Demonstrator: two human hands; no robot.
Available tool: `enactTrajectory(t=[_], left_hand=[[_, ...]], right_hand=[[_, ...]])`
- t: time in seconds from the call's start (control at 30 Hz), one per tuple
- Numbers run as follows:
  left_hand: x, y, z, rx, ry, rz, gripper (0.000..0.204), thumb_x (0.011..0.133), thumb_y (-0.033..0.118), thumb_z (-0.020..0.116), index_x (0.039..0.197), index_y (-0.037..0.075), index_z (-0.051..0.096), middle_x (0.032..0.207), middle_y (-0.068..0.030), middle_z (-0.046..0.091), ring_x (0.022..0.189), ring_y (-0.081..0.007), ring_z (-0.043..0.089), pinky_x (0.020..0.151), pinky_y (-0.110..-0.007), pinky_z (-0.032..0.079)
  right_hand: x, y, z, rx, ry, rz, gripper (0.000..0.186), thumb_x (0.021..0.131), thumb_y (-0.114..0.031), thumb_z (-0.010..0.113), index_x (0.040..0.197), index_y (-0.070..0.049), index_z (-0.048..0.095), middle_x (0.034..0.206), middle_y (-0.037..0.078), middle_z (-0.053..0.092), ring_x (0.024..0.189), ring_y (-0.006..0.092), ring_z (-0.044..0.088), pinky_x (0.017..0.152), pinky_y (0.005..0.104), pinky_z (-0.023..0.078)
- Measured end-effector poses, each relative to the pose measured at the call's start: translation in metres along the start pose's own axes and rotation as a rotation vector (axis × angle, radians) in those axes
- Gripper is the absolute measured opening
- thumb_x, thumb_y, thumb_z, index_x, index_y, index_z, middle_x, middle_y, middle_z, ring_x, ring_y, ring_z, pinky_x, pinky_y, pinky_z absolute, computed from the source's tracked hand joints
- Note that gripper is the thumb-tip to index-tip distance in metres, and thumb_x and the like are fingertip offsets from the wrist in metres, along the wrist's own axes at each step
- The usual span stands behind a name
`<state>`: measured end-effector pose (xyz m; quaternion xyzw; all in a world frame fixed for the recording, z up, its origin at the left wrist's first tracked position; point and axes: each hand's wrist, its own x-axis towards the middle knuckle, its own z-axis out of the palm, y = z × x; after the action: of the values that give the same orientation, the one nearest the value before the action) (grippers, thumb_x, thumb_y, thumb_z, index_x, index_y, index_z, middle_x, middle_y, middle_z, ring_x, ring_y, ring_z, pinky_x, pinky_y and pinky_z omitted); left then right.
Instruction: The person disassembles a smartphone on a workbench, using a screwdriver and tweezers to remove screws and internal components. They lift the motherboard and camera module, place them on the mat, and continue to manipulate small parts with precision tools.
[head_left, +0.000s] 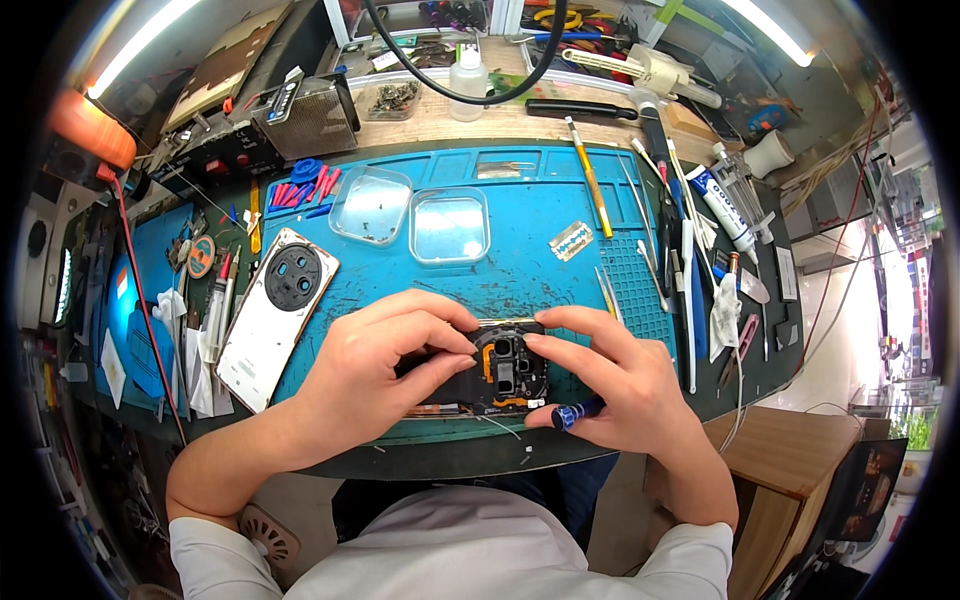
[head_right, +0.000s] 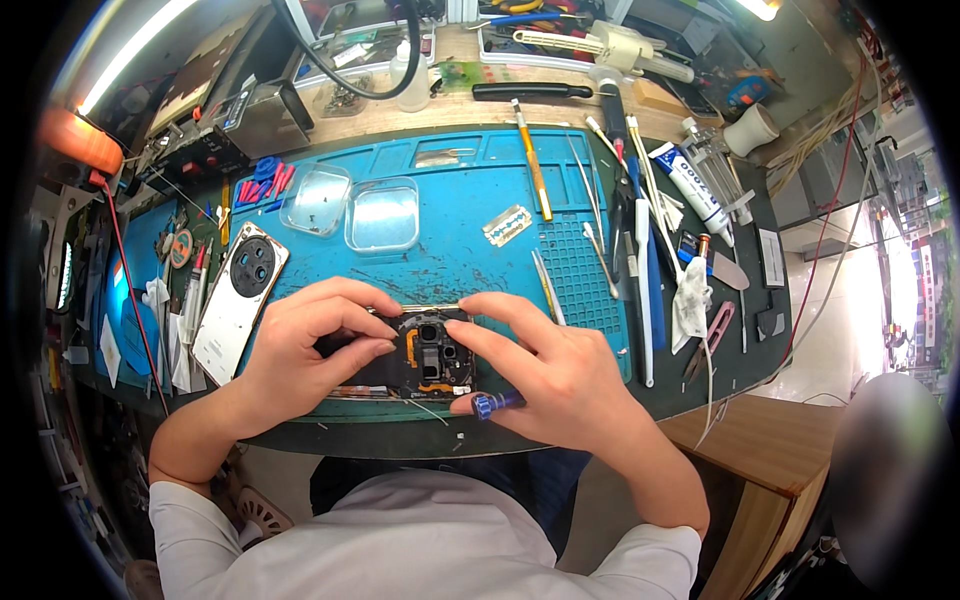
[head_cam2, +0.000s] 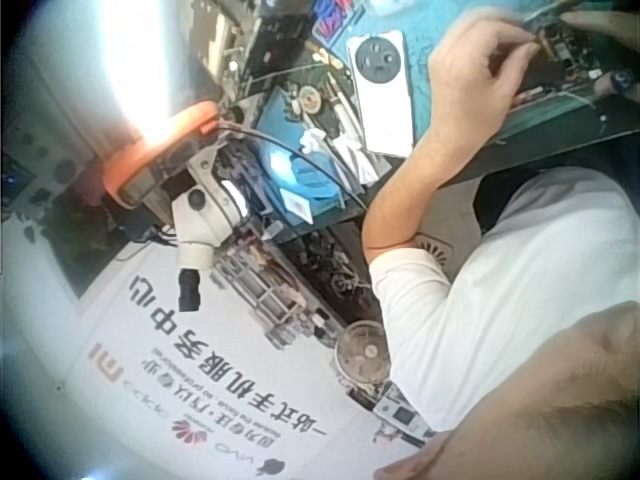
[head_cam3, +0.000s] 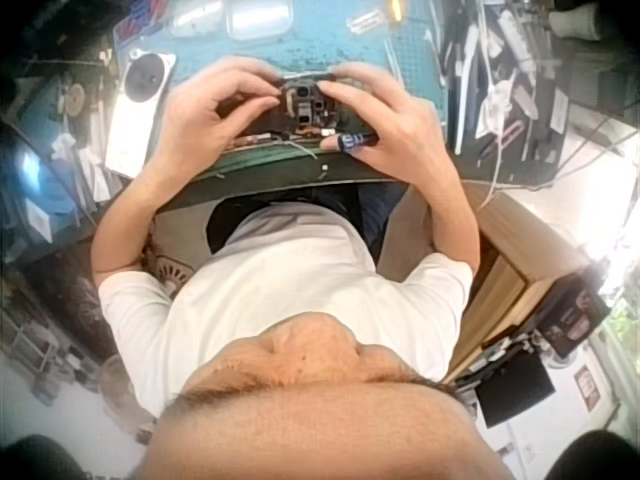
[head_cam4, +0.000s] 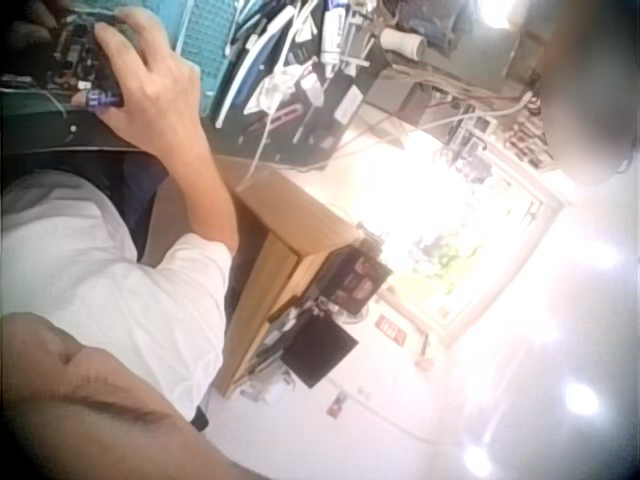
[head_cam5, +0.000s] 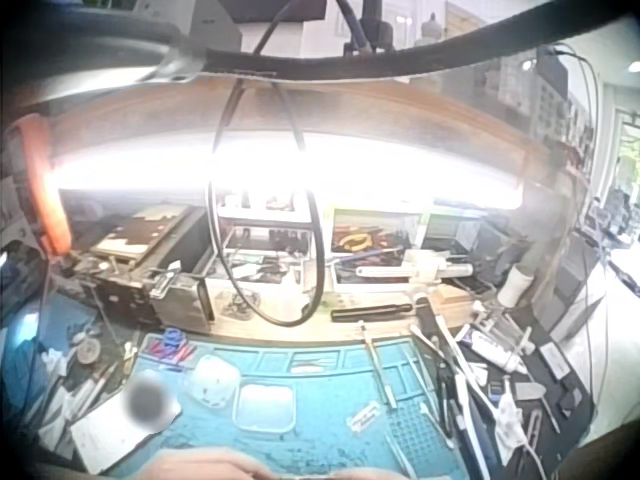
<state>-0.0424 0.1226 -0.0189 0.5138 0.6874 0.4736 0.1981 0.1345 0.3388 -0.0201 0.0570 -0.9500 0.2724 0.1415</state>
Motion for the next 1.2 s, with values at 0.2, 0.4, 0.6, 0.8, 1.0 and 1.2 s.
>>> enactTrajectory(t=[0.2,0.4,0.6,0.8,1.0,1.2], left_hand=[[0.0,0.0,-0.001,-0.128,0.051,-0.103,0.011,0.089,-0.008,0.073,0.1,-0.002,0.072,0.117,-0.0137,0.071,0.094,-0.0138,0.071,0.076,-0.026,0.06],[0.0,-0.001,-0.002,-0.245,0.066,-0.134,0.01,0.094,-0.006,0.07,0.104,-0.004,0.071,0.123,-0.0147,0.067,0.102,-0.014,0.069,0.087,-0.027,0.061],[0.0,0.001,-0.001,-0.406,0.135,-0.122,0.01,0.096,-0.004,0.07,0.106,-0.003,0.07,0.123,-0.0147,0.068,0.108,-0.0156,0.066,0.093,-0.028,0.056],[0.0,-0.002,-0.006,-0.41,0.272,0.019,0.009,0.099,0.004,0.071,0.106,0.0,0.069,0.12,-0.0138,0.069,0.111,-0.0173,0.063,0.097,-0.03,0.05],[0.0,-0.009,-0.01,-0.529,0.393,0.062,0.011,0.099,0.001,0.069,0.11,-0.003,0.071,0.117,-0.0137,0.071,0.096,-0.012,0.067,0.084,-0.024,0.055],[-0.004,-0.016,-0.009,-0.542,0.386,-0.049,0.013,0.099,0.004,0.071,0.111,-0.002,0.073,0.111,-0.011,0.071,0.087,-0.0098,0.067,0.071,-0.023,0.057]], right_hand=[[0.006,-0.001,-0.002,0.018,0.079,-0.025,0.064,0.072,-0.033,0.091,0.127,-0.009,0.07,0.129,0.011,0.068,0.091,0.0261,0.074,0.063,0.0326,0.059],[0.009,0.004,-0.004,0.034,0.057,-0.033,0.066,0.07,-0.035,0.094,0.124,-0.003,0.073,0.128,0.017,0.068,0.093,0.0252,0.07,0.064,0.0308,0.055],[0.013,0.007,-0.004,-0.027,0.179,-0.176,0.063,0.074,-0.033,0.092,0.124,-0.002,0.071,0.125,0.017,0.069,0.082,0.0267,0.073,0.061,0.0326,0.058],[0.03,0.003,-0.021,-0.035,0.207,-0.195,0.061,0.075,-0.033,0.091,0.122,0.0,0.072,0.124,0.02,0.069,0.083,0.0247,0.073,0.059,0.0302,0.058],[0.037,0.019,-0.025,-0.065,0.326,-0.267,0.061,0.077,-0.038,0.09,0.12,0.002,0.073,0.124,0.021,0.069,0.086,0.0244,0.073,0.063,0.03,0.061],[0.027,0.028,-0.023,-0.117,0.311,-0.229,0.063,0.074,-0.039,0.091,0.119,0.002,0.073,0.123,0.02,0.07,0.092,0.0272,0.074,0.065,0.0307,0.061]])
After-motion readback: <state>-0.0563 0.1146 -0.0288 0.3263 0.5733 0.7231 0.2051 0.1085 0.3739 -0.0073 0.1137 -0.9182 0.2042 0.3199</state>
